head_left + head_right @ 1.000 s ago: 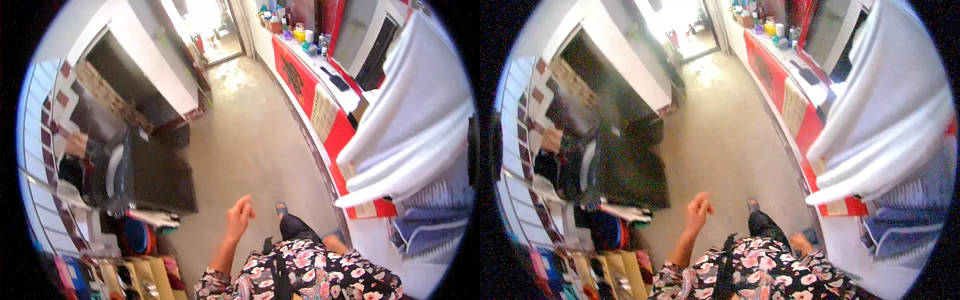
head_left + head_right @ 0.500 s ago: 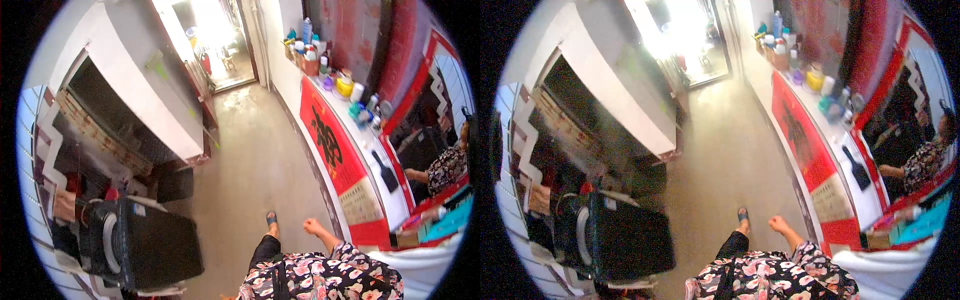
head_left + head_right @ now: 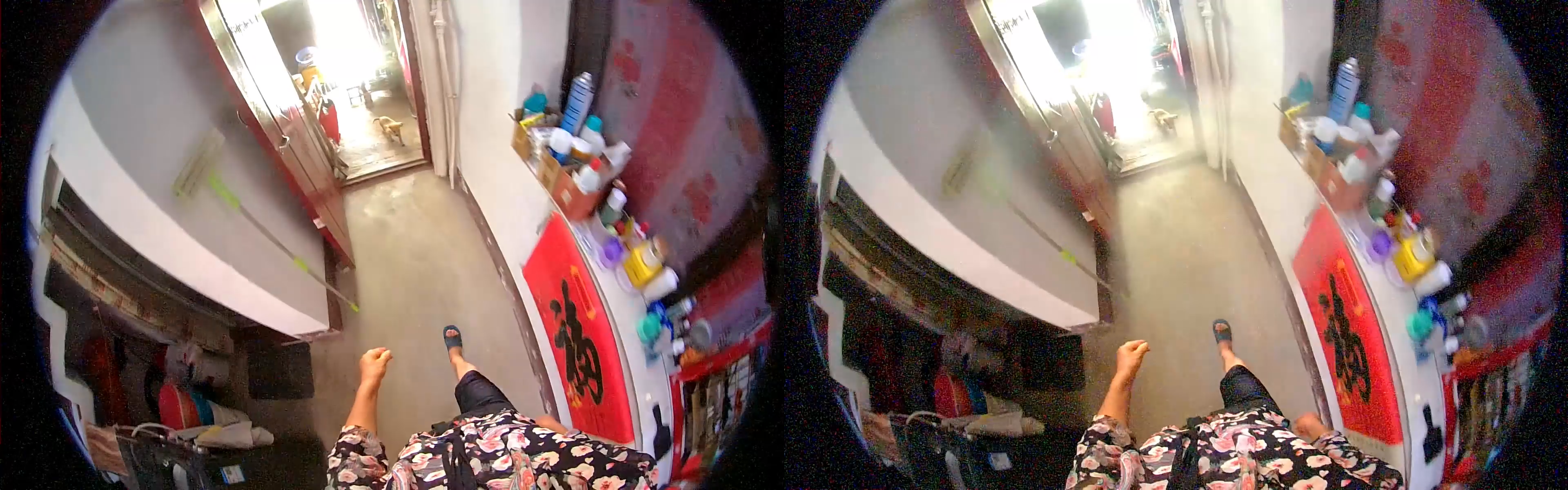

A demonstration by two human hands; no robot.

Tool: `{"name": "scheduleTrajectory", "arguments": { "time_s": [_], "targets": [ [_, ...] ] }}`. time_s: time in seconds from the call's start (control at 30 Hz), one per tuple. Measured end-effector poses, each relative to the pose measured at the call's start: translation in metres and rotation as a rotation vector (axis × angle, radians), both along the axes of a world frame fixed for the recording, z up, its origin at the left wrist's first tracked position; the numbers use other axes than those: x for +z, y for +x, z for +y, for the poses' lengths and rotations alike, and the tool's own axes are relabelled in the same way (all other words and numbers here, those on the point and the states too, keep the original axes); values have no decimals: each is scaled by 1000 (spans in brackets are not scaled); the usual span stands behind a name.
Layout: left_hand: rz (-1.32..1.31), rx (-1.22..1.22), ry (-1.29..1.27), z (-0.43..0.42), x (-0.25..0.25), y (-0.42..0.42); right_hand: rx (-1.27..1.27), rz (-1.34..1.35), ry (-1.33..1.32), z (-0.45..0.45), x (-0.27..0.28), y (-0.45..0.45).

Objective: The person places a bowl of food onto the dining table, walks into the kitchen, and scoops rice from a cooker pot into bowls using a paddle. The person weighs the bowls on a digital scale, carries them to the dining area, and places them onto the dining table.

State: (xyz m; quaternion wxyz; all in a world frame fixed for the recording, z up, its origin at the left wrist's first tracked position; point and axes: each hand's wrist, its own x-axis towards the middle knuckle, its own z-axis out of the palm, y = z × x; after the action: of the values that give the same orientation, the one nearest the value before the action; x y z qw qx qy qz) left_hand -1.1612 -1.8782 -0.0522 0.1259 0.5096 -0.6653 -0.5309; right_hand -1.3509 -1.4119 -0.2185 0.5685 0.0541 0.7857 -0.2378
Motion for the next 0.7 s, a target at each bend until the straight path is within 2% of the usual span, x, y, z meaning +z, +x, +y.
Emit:
{"name": "scheduleTrajectory", "arguments": {
  "time_s": [0.07,0.13,0.2,0.27,0.33,0.4,0.47,0.53,0.6,0.67,0.7],
  "targets": [
    [163,-18,-138,-47,-16,-53,134,36,-22,-64,-19,-43],
    [2,-192,-115,-85,-34,-74,236,59,-68,-136,-45,-91],
    [-128,-310,-92,-119,-60,-72,201,40,-105,-211,-72,-135],
    [-333,-395,56,-148,-77,-58,183,173,-8,-332,91,-178],
    [-230,-62,280,-159,-80,-46,63,151,-277,-396,70,-232],
    [-89,353,478,-164,-75,-41,145,204,-319,-470,76,-282],
    [-86,425,475,-172,-79,-37,131,297,-414,-540,80,-320],
    [-270,424,714,-174,-216,26,80,292,-423,-599,90,-345],
    [-236,423,734,-208,-255,27,25,310,-442,-643,92,-372],
    [-173,426,755,-260,-276,12,84,266,-410,-672,86,-385],
    [-132,429,765,-289,-284,-6,103,229,-310,-684,83,-391]
  ]
}}
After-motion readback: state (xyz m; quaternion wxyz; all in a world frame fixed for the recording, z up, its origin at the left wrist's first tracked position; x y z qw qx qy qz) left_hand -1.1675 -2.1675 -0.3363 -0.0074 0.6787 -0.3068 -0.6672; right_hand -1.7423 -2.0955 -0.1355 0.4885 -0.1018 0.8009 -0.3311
